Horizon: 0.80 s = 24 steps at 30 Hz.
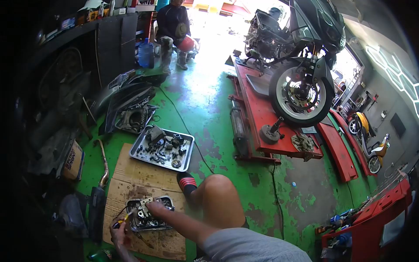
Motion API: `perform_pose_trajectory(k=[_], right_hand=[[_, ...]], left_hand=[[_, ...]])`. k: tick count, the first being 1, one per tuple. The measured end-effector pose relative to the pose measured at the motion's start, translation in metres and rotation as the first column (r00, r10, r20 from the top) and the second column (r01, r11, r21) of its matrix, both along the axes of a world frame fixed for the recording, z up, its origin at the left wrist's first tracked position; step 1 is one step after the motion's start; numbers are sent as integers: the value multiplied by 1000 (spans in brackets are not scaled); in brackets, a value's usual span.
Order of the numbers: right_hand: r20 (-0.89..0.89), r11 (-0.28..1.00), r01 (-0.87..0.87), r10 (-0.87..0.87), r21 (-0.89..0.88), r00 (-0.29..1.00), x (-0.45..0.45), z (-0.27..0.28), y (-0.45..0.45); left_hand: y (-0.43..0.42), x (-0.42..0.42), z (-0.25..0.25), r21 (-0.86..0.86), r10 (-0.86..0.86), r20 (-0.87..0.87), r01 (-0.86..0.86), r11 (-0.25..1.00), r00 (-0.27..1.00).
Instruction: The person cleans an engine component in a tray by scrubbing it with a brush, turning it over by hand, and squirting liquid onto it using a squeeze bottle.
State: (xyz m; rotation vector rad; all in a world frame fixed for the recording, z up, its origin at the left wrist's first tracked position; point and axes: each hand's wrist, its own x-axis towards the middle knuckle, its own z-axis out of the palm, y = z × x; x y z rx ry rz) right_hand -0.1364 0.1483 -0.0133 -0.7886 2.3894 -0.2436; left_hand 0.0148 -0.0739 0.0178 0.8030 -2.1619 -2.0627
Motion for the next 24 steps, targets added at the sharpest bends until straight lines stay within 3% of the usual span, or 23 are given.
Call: perform_pose_trajectory(k=[1, 3, 4, 6, 7, 8, 9, 11, 12, 13, 14, 15, 16, 17, 19, 22, 24], right_hand=[[29, 1000, -7, 6, 23, 1000, 3, -1, 0], [-76, 996, 31, -38, -87, 996, 12, -5, 6], [-81, 994, 29, -37, -102, 996, 7, -18, 5], [-1, 987, 77, -78, -137, 997, -3, -45, 3], [-29, 991, 67, -71, -117, 997, -6, -63, 8], [-19, 989, 106, -108, -105, 994, -9, -61, 11], [-6, 995, 74, -75, -66, 997, -12, -56, 10], [25, 1000, 6, -7, 8, 1000, -19, -49, 11], [-112, 995, -104, 105, 9, 988, -18, -54, 12], [-89, 991, -63, 53, -117, 995, -13, -19, 13], [-147, 988, -123, 108, -93, 983, -12, -19, 9], [-194, 986, -119, 94, -118, 976, -6, -18, 9], [-137, 984, -89, 68, -152, 988, -7, -13, 10], [-126, 981, -94, 73, -170, 989, -5, -14, 13], [-121, 971, -106, 82, -214, 989, -10, -17, 14], [-117, 962, -134, 108, -240, 987, -12, -24, 19], [-111, 965, -128, 105, -228, 988, -11, -19, 15]], left_hand=[[3, 2, -2, 22, -3, -4, 3, 1000, 1000], [12, 0, -5, 61, -7, -22, 8, 998, 1000], [10, 1, -17, 148, 81, -15, -78, 986, 997], [-17, 9, -38, -150, -62, 68, 72, 986, 996], [-24, 9, -62, -161, -93, 17, 95, 982, 996], [-10, 7, -73, -246, 16, -86, -36, 969, 996], [12, 5, -25, -226, 8, 88, 12, 974, 996], [10, 0, -61, -143, -61, 5, 61, 988, 998], [12, 0, -63, -67, 19, 57, -15, 998, 998], [15, 1, -50, -153, 39, 19, -36, 988, 999], [18, 2, -38, -24, 76, 69, -75, 997, 995], [27, 1, -36, -9, 132, 4, -132, 991, 991], [37, 0, -20, -135, 105, 63, -96, 986, 993], [41, -2, -46, -313, 113, -34, -118, 942, 993], [34, 1, -26, -265, 118, 89, -91, 960, 989], [16, -1, -20, -317, 196, 148, -141, 938, 969], [25, -9, -26, -280, 142, 147, -97, 955, 979]])
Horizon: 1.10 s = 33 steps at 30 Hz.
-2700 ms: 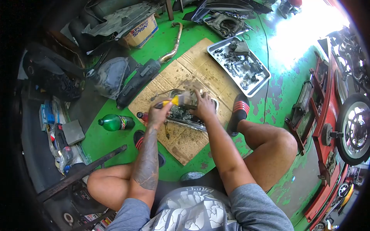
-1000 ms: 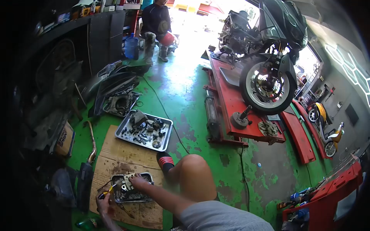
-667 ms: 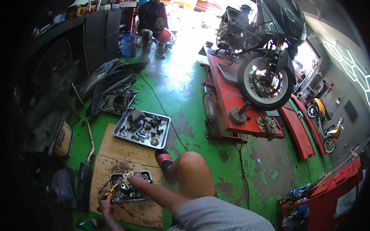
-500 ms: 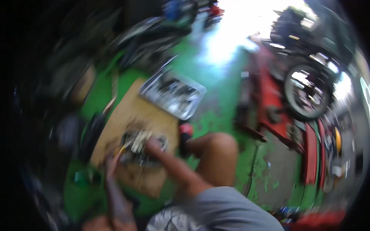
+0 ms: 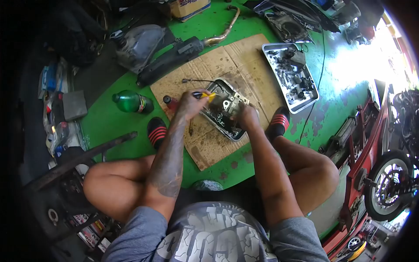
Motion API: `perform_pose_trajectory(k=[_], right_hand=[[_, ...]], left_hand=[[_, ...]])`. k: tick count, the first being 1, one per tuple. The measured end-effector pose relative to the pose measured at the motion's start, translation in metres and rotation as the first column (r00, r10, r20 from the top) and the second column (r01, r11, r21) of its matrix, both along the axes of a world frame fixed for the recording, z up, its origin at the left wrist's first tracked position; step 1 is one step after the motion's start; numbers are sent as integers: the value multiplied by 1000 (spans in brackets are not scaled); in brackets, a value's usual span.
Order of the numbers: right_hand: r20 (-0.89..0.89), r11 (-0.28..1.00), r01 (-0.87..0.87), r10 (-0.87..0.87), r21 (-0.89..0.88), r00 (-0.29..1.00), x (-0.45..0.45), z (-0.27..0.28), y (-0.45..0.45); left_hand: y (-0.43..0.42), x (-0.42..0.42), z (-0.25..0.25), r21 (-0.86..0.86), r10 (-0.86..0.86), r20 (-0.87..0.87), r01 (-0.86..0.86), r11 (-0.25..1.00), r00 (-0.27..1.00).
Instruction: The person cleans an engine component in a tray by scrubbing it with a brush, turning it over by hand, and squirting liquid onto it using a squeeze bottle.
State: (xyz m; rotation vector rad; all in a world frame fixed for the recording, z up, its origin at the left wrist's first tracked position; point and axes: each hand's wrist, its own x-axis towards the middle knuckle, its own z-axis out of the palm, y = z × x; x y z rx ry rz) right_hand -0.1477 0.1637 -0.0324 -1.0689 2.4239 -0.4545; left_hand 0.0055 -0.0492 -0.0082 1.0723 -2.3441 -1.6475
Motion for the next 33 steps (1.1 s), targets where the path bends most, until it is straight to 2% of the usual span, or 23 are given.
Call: perform_pose_trajectory(k=[1, 2, 5, 6, 7, 9, 10, 13, 15, 17, 18, 20, 21, 22, 26, 29, 31, 33], right_hand=[[-5, 1000, -13, 13, 8, 1000, 3, 1, 1], [-16, 1000, -28, 28, 12, 999, 4, 3, -1], [-3, 999, -15, 15, 29, 1000, 1, -6, 4], [7, 999, -7, 7, 42, 1000, 2, -3, 3], [14, 999, -3, 2, 45, 1000, 0, -4, 1], [-10, 999, -32, 32, 37, 999, 2, -5, 1], [-31, 999, -41, 42, 17, 999, 3, -5, 3], [-47, 999, -28, 30, 39, 998, 13, -5, 9], [-126, 998, -68, 67, -3, 990, 17, 1, 3], [-82, 999, -39, 39, -9, 996, 24, 4, 4], [-77, 1000, -24, 22, -19, 997, 26, 3, 5], [5, 999, 42, -42, 24, 999, 26, -4, 5], [-23, 999, 32, -32, 12, 999, 32, -4, 13], [-60, 1000, 16, -17, -13, 998, 33, -5, 13], [-82, 997, -28, 22, -72, 996, 29, -8, 9], [-84, 997, -16, 10, -71, 996, 36, -12, 18], [-128, 995, -57, 46, -81, 991, 36, -9, 13], [-99, 997, -34, 27, -65, 995, 35, -8, 12]], left_hand=[[5, -3, -5, 20, -24, -5, 24, 1000, 1000], [2, -4, -10, -142, -50, 31, 54, 988, 998], [-11, -4, 6, -115, 63, 20, -60, 991, 998], [-8, -1, 12, -101, 39, -45, -43, 994, 998], [4, 1, 23, -4, 53, -44, -53, 999, 998], [14, 1, 8, -98, -4, 68, 11, 995, 998], [5, 3, 3, 13, 33, 77, -34, 999, 996], [-12, -1, 14, -120, 35, 15, -33, 992, 999], [-8, -21, 26, -171, -67, 67, 78, 982, 995], [0, -45, 10, -263, -158, 155, 194, 945, 975], [-10, -50, 19, -175, -251, 166, 279, 944, 954], [-27, -70, 32, -321, -316, 230, 379, 868, 920], [-26, -73, 33, -375, -353, 272, 436, 818, 895], [-25, -74, 39, -296, -431, 285, 506, 810, 856], [-27, -81, 25, -351, -435, 299, 522, 777, 849], [-20, -78, 19, -314, -434, 168, 465, 828, 885], [-28, -74, 29, -329, -419, 238, 478, 814, 876], [-33, -73, 36, -337, -413, 309, 505, 795, 857]])
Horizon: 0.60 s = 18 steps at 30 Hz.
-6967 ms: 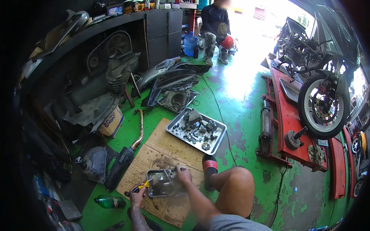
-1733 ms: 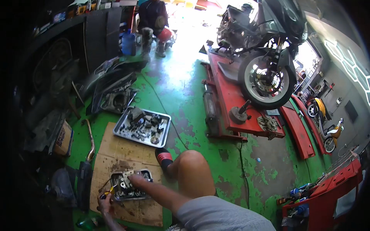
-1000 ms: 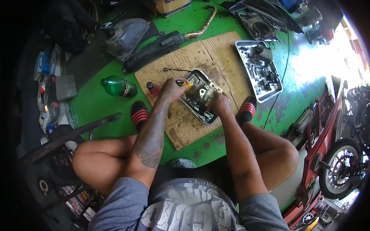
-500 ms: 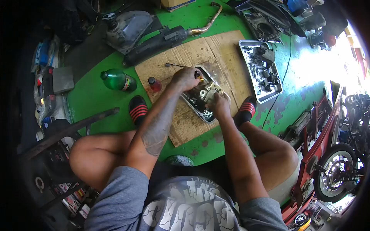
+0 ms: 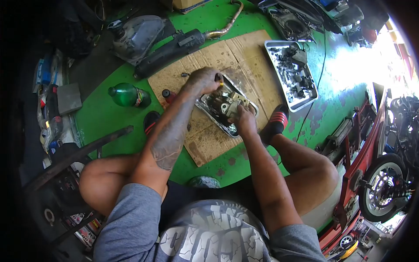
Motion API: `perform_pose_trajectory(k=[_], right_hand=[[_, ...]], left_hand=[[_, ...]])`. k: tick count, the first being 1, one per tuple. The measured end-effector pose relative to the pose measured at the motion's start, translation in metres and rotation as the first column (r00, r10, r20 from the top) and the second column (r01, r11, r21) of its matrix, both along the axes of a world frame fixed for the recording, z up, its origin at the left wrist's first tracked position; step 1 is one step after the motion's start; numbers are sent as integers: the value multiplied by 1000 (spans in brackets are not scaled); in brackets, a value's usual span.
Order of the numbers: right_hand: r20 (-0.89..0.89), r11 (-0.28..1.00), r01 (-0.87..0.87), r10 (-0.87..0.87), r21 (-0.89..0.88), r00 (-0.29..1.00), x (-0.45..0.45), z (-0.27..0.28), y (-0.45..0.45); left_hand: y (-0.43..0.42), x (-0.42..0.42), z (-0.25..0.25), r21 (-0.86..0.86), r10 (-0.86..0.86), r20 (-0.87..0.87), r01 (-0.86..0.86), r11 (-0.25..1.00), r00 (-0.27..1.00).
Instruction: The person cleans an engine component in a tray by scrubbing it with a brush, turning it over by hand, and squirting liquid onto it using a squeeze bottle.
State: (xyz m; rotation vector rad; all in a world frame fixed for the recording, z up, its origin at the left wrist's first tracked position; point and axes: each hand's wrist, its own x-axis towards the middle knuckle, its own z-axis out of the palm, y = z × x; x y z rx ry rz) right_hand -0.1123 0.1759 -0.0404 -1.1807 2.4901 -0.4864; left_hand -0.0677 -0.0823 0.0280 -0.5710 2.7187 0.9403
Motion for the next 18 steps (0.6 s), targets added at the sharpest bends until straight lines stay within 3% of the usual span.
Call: perform_pose_trajectory(k=[4, 8, 9, 12, 18], right_hand=[[-57, 998, -36, 34, -45, 998, 3, 2, 2], [26, 1000, 20, -20, -2, 999, 1, 1, 5], [3, 1000, 9, -9, -11, 1000, 0, 2, 4], [-20, 999, -28, 28, -35, 999, -6, 4, -3], [-19, 1000, -23, 23, -2, 1000, -9, 3, 0]], left_hand=[[9, 5, -19, 106, -17, 16, 15, 994, 1000], [-3, 7, -14, 149, 132, 2, -131, 980, 991], [4, 14, -10, 317, 156, -19, -142, 938, 988], [5, 23, -27, 193, 228, -64, -212, 958, 972], [11, 55, -29, 404, 419, -77, -355, 843, 905]])
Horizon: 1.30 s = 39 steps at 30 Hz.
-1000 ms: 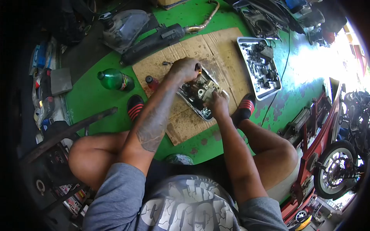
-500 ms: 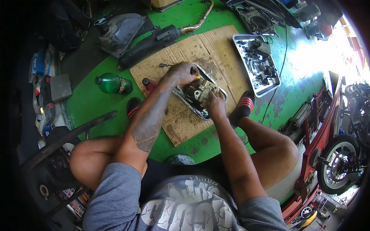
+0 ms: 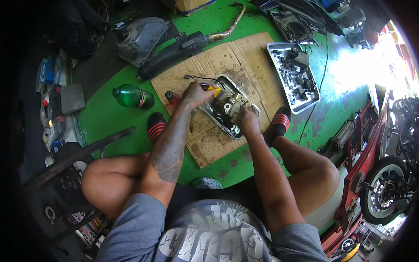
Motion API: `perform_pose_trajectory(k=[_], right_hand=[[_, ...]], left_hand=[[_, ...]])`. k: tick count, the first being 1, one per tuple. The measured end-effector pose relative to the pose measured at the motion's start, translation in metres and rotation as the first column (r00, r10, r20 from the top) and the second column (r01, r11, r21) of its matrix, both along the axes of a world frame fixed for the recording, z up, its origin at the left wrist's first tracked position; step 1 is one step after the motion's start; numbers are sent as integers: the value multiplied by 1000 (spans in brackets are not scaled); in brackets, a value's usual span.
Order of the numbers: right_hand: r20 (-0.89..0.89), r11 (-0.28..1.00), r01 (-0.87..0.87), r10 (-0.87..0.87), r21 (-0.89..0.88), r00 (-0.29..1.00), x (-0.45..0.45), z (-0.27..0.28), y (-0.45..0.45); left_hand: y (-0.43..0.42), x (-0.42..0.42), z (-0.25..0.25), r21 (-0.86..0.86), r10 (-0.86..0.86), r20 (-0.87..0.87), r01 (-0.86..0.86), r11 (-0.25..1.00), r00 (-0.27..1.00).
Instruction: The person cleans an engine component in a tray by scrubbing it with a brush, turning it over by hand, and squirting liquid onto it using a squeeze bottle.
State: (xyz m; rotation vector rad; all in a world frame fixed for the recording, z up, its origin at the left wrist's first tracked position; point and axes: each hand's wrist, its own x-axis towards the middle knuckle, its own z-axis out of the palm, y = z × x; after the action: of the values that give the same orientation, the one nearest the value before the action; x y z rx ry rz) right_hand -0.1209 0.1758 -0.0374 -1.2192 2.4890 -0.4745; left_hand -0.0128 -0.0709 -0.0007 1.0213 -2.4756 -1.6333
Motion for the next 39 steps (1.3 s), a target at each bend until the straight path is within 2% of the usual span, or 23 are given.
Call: perform_pose_trajectory(k=[2, 4, 5, 6, 8, 10, 11, 13, 15, 17, 19, 20, 22, 23, 26, 27, 30, 31, 33, 35, 36, 38, 39], right_hand=[[9, 1000, -3, 3, 0, 1000, -6, 0, -2], [23, 1000, -19, 19, 7, 1000, -16, -2, -4], [27, 999, -41, 42, -29, 999, -23, -3, -7], [80, 1000, -21, 20, 12, 997, -30, -2, -9], [182, 995, 14, -32, 95, 983, -42, 5, -15], [173, 994, -31, 11, 109, 985, -48, 17, -25], [163, 994, -40, 23, 102, 986, -52, 17, -28], [216, 985, -36, -1, 168, 976, -56, 5, -23], [198, 989, -40, 11, 141, 980, -62, -5, -19], [186, 986, -64, 35, 152, 982, -64, -11, -21], [84, 979, -94, 81, 179, 993, -69, -15, -28], [40, 974, -107, 101, 201, 994, -69, -19, -27], [135, 962, -93, 59, 255, 989, -73, -15, -34], [126, 967, -104, 77, 230, 989, -72, -10, -37], [91, 952, -94, 71, 290, 993, -72, 0, -47], [89, 956, -97, 75, 278, 993, -77, 2, -54], [135, 958, -97, 62, 271, 989, -72, -2, -43], [154, 963, -95, 57, 251, 986, -72, -3, -44], [185, 973, -74, 33, 218, 982, -77, -7, -47], [109, 972, -91, 69, 218, 992, -79, -10, -49], [76, 969, -98, 83, 225, 994, -78, -11, -48], [167, 968, -74, 34, 241, 985, -71, 3, -47], [182, 963, -70, 23, 261, 983, -73, 1, -49]], left_hand=[[-1, 13, -23, 28, 171, -108, -169, 985, 979], [14, 34, -22, 78, 356, -201, -347, 934, 913], [32, 39, -25, 216, 410, -328, -355, 910, 851], [54, 44, -18, 210, 435, -305, -386, 898, 847], [94, 53, -47, 163, 451, -169, -427, 890, 876], [112, 65, -91, 196, 486, -348, -445, 874, 802], [114, 64, -102, 213, 495, -434, -448, 868, 753], [116, 66, -86, 182, 478, -408, -444, 877, 778], [114, 62, -63, 171, 449, -426, -418, 892, 785], [122, 72, -79, 186, 448, -328, -408, 894, 832], [120, 77, -103, 176, 425, -233, -392, 903, 875], [119, 73, -113, 179, 457, -309, -421, 889, 834], [117, 66, -91, 197, 515, -431, -480, 855, 741], [114, 61, -73, 266, 507, -386, -434, 861, 771], [114, 71, -98, 294, 447, -127, -397, 870, 885], [106, 80, -99, 135, 378, -153, -359, 924, 913], [99, 79, -78, 409, 534, -61, -467, 784, 843], [97, 70, -85, 218, 454, -359, -400, 890, 815], [102, 66, -91, 184, 400, -344, -357, 916, 849], [99, 70, -115, 147, 371, -315, -341, 929, 874], [92, 71, -108, 204, 400, -239, -357, 912, 885], [91, 79, -85, 326, 437, -50, -399, 857, 898], [95, 73, -87, 226, 457, -272, -406, 886, 847]])
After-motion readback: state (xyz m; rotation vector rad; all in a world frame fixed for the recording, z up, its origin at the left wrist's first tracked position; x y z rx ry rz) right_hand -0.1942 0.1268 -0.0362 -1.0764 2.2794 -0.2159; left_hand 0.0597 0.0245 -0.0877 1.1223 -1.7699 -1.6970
